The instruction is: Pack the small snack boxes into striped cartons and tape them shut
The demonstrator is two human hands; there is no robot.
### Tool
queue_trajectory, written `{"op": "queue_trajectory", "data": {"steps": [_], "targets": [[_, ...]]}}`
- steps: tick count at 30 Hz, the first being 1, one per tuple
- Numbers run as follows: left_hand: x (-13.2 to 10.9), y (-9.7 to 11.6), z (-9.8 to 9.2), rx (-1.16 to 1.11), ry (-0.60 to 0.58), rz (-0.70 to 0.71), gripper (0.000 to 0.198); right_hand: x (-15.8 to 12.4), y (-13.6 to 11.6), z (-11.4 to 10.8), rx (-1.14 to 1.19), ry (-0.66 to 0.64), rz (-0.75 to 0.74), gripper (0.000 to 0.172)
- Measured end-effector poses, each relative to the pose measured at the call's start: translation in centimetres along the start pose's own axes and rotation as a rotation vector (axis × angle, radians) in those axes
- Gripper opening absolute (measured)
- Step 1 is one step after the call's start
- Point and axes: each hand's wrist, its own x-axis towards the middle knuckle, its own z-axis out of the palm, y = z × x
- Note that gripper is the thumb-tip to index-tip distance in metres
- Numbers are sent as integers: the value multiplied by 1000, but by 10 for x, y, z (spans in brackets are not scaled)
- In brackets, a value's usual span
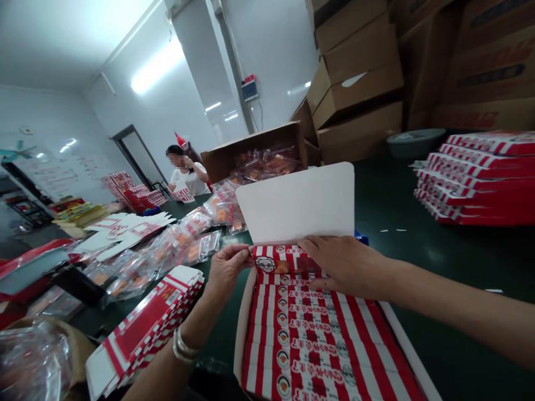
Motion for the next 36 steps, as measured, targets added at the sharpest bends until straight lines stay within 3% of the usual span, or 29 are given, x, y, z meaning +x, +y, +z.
{"op": "queue_trajectory", "data": {"steps": [3,6,10,15,19,22,27,31,36], "targets": [[5,-2,-2,0,-49,-8,35,1,1,1,-5,-10,-10,71],[18,4,-7,-31,-201,-141,36,1,1,1,-55,-10,-28,73],[26,9,-13,-31,-316,-197,36,-2,0,2,-71,13,-29,65],[9,3,-14,85,-308,-24,29,-5,8,12,9,68,-19,60],[1,-6,-7,23,-199,11,29,-4,17,22,17,137,-19,59],[3,-13,-5,-41,-142,6,29,-5,24,27,16,112,4,61],[14,-20,-10,-117,-239,-22,28,-9,39,40,-30,174,-4,54],[25,-12,-11,-101,-332,-70,29,-12,50,50,-54,212,-41,52],[19,0,-8,-43,-434,-107,17,-21,56,44,-47,235,-13,47]]}}
